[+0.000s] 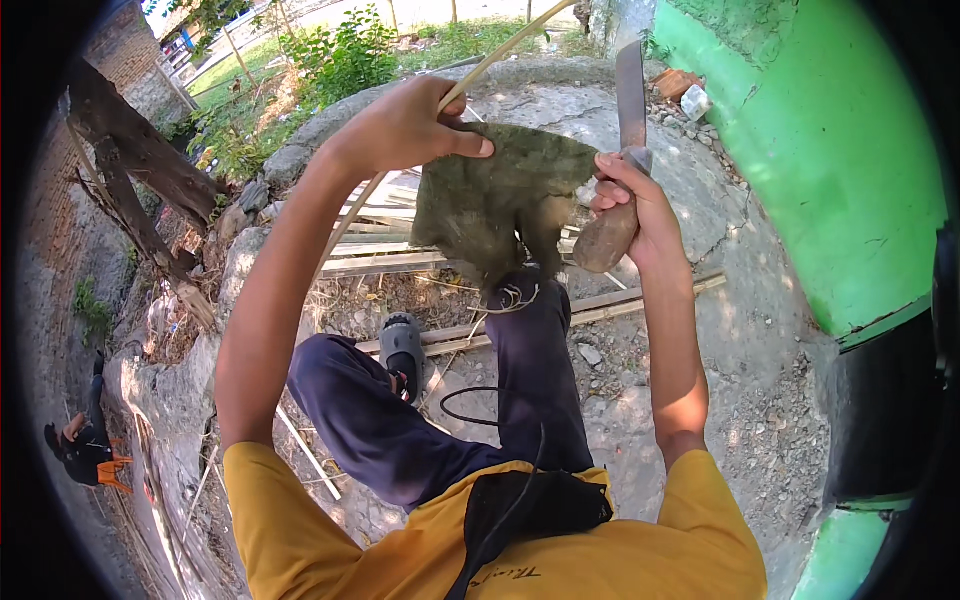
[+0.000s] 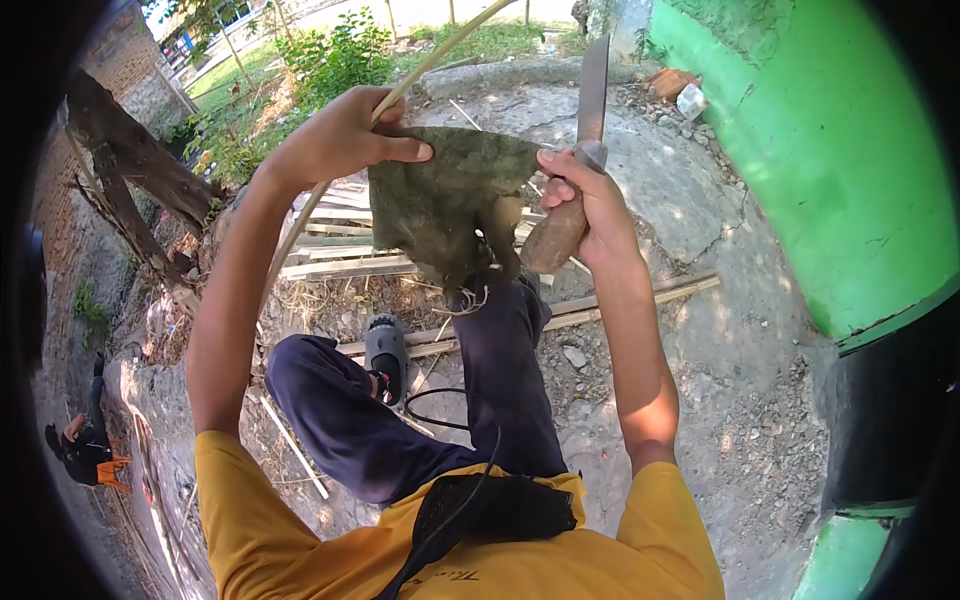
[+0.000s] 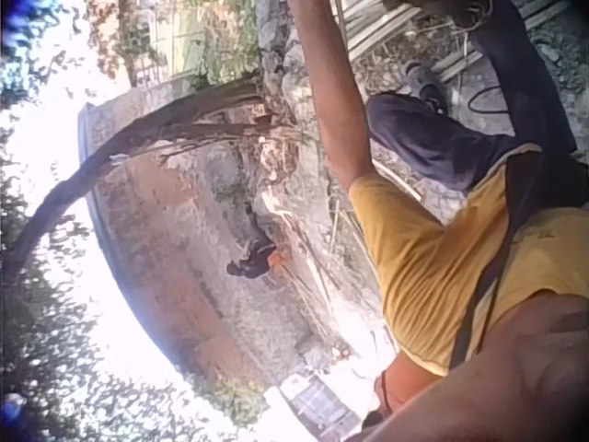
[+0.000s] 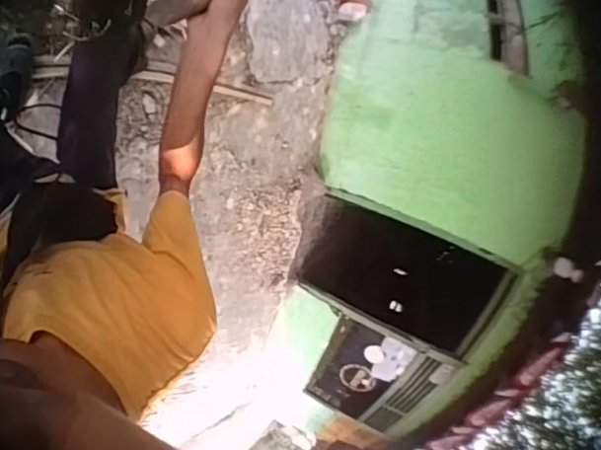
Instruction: The person whittles a strip of bamboo using a machete, removing thin shavings from the edges while holding the strip against their leg protected by a cloth.
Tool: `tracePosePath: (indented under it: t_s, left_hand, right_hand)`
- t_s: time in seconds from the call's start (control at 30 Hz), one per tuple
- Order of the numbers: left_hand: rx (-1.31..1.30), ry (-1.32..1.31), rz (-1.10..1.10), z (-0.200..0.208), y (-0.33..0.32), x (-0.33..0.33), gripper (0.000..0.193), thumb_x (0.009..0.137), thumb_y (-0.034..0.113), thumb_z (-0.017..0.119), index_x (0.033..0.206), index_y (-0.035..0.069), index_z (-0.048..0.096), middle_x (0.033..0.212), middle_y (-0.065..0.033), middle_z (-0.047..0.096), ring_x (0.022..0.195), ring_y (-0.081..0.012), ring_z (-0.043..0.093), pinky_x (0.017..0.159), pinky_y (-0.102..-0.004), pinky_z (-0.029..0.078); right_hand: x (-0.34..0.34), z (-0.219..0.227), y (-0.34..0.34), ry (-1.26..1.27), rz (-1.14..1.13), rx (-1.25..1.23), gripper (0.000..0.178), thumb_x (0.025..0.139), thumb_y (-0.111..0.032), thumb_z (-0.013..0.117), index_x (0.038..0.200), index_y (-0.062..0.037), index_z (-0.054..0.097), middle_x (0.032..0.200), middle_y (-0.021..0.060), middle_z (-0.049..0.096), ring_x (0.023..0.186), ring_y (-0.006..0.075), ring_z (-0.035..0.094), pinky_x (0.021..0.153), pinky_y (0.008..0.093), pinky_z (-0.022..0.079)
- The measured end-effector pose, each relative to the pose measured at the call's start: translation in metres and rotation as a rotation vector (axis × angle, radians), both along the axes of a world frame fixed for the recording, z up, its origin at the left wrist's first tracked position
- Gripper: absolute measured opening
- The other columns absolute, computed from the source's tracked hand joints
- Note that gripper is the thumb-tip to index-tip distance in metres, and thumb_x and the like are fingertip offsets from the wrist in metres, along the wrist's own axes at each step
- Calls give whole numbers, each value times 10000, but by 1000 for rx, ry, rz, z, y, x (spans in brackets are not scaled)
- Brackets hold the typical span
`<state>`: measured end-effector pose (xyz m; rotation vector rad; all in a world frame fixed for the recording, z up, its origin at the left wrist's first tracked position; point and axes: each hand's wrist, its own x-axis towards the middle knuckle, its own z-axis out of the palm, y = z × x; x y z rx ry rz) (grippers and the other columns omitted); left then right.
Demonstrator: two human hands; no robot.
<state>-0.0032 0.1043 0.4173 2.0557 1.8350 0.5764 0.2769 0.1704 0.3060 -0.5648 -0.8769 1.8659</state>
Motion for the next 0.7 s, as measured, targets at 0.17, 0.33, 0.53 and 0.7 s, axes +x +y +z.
tracePosePath:
  t_s: [0.17,0.33,0.53,0.7]
  left_hand:
    - [180,83,-36,27,-24,-18,547,863,469,856,774,73,488,712,27,373,666,-133,400,622,-374,348]
    - [10,0,-162,-8,-28,-14,566,924,483,806,771,99,421,725,54,289,686,-95,323,606,-349,292]
    - [-266,-208,-223,-133,3,9,563,908,513,805,835,23,538,723,-95,565,730,-200,560,670,-410,432]
    - [-322,-176,-314,-170,15,35,487,872,450,841,970,4,670,906,-120,687,882,-228,652,775,-409,482]
  right_hand:
    - [-5,13,-34,-38,106,12,155,955,-104,749,1028,-87,613,768,-66,522,565,4,446,567,218,394]
    - [15,-25,-61,-194,147,-37,200,953,-85,730,1091,-98,586,765,-77,509,552,14,438,554,230,366]
    - [52,-102,-74,-262,34,-221,223,930,-60,744,1087,-113,595,774,-83,529,554,19,448,566,236,384]
    - [96,-138,-91,-195,-147,-390,268,887,-41,784,1041,-139,587,766,-53,544,582,44,465,586,243,403]
